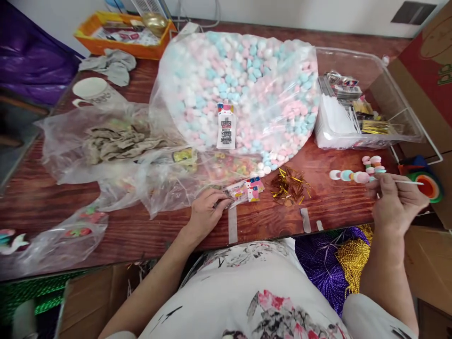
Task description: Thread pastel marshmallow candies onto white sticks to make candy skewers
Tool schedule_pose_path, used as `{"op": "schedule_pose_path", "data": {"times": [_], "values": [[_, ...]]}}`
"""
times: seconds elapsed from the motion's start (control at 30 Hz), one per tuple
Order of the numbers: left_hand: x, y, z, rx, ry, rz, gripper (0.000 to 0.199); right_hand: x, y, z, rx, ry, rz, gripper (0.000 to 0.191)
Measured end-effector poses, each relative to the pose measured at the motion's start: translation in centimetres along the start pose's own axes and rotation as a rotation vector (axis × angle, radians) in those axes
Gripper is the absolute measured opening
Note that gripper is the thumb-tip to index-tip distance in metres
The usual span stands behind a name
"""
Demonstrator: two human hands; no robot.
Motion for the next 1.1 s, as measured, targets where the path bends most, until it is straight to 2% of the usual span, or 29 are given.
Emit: {"op": "schedule_pose_path", "data": {"times": [0.07,0.13,0.2,0.27,0.33,0.4,0.57,0.73,1.0,1.1], "values": [[0.1,0.0,-0.2,0.047,-0.004,-0.009,0.009,1.3,2.0,-1.9,-0.32,-0.07,-0.09,0.018],[0.2,0.0,-0.5,0.079,-0.008,-0.012,0.008,3.0,5.3,-3.0,-0.54,-0.01,-0.218,0.018],[0.3,0.1,-0.8,0.104,-0.016,-0.003,0.009,5.2,9.7,-3.3,-0.639,0.127,-0.414,0.017],[0.4,0.1,-0.9,0.127,-0.024,0.006,0.01,7.4,13.7,-3.6,-0.695,0.199,-0.564,0.018],[0.4,0.2,-1.0,0.138,-0.028,0.012,0.012,9.1,16.5,-3.6,-0.734,0.229,-0.647,0.018],[0.4,0.3,-1.0,0.137,-0.026,0.013,0.013,10.3,18.2,-3.4,-0.759,0.24,-0.685,0.017],[0.5,0.5,-0.9,0.126,-0.001,0.005,0.015,11.2,19.2,-2.9,-0.71,0.256,-0.751,0.018],[0.6,0.8,-0.6,0.102,0.044,-0.012,0.017,10.9,19.4,-2.2,-0.76,0.38,-0.845,0.021],[0.9,0.8,-0.2,0.114,0.063,-0.007,0.019,10.5,18.3,-2.7,-0.747,0.304,-0.733,0.017],[1.0,0.9,-0.4,0.122,0.025,-0.01,0.019,10.0,17.2,-2.5,-0.783,0.331,-0.633,0.019]]}}
Point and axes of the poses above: each hand's wrist, its own x-axis away from the middle knuckle, its own y-axis out of the palm, z = x × y, the point moved 7 cm from there along -x, towards the middle knuckle, and after that the axes turned 13 degrees about -z, right-handed, at the moved point
